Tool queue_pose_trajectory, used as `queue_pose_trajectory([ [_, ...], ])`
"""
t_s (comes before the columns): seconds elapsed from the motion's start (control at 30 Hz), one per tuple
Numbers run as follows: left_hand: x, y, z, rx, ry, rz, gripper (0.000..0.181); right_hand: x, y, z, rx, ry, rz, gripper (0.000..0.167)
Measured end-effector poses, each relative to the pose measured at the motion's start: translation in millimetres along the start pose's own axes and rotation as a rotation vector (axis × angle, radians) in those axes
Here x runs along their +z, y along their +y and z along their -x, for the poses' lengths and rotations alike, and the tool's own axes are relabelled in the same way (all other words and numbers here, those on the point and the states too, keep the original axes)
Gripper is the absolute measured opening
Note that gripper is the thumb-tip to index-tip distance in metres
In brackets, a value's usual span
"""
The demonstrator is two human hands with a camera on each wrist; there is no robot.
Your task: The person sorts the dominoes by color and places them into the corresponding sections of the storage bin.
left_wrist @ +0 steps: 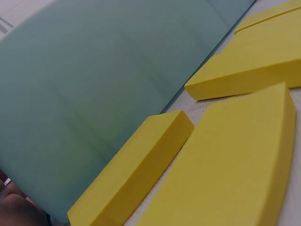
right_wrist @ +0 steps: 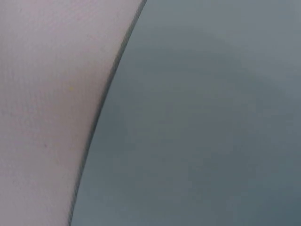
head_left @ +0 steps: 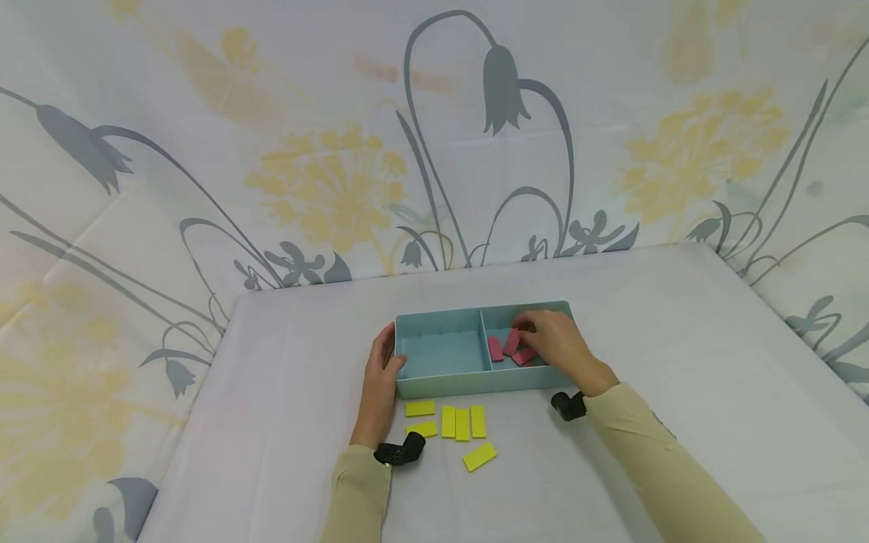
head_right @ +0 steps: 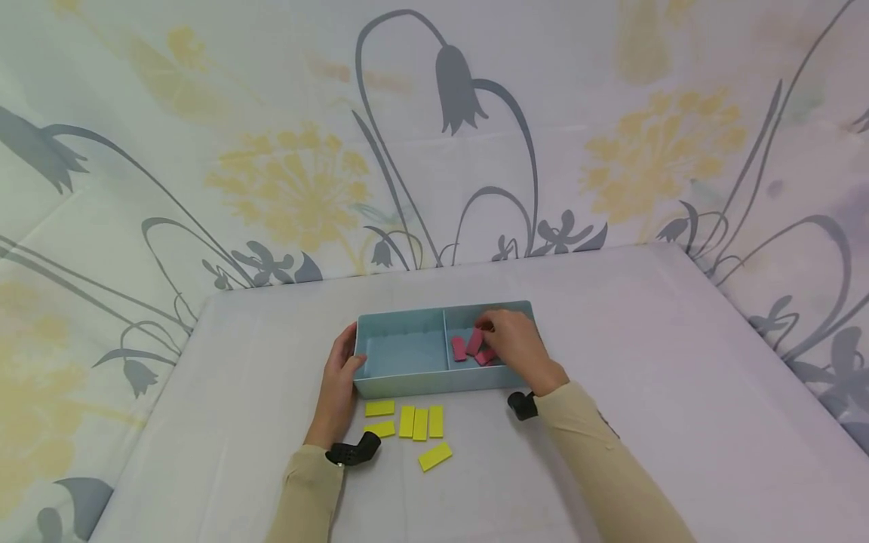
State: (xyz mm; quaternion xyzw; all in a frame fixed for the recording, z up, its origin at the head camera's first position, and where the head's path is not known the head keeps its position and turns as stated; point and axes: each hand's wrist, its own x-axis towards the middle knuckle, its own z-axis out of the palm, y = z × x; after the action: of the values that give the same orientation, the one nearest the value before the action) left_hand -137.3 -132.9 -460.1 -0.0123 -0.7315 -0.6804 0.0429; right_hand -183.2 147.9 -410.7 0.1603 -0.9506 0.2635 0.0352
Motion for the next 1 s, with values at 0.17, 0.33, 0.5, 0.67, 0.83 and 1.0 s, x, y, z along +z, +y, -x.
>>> queue_pose_trajectory([
  [0.17, -0.2, -0.3, 0.1, -0.003, 0.004, 0.001, 0.049, 1.1, 1.0, -0.7, -0.011, -0.044, 0.003, 0.018],
  [0.33, 0.1, 0.1, 0.4, -0.008, 0.008, 0.006, 0.050, 0.8, 0.9, -1.9, -0.018, -0.089, -0.014, 0.018],
  [0.5, 0.2, 0.4, 0.4, -0.008, 0.006, 0.006, 0.050, -0.4, 0.2, -1.6, -0.016, -0.109, -0.027, 0.019],
  [0.67, 0.7, 0.8, 0.4, -0.004, 0.007, 0.001, 0.050, -0.2, 1.2, -0.9, -0.026, -0.103, -0.034, 0.019],
  [0.83, 0.6, -0.6, -0.2, 0.002, 0.014, 0.014, 0.050, 1.6, 3.0, -0.7, -0.042, -0.097, -0.049, 0.020],
  [1.0, 0.6, -1.8, -1.0, 0.006, 0.017, 0.027, 0.050, 2.9, 3.9, -0.5, -0.042, -0.106, -0.066, 0.021],
])
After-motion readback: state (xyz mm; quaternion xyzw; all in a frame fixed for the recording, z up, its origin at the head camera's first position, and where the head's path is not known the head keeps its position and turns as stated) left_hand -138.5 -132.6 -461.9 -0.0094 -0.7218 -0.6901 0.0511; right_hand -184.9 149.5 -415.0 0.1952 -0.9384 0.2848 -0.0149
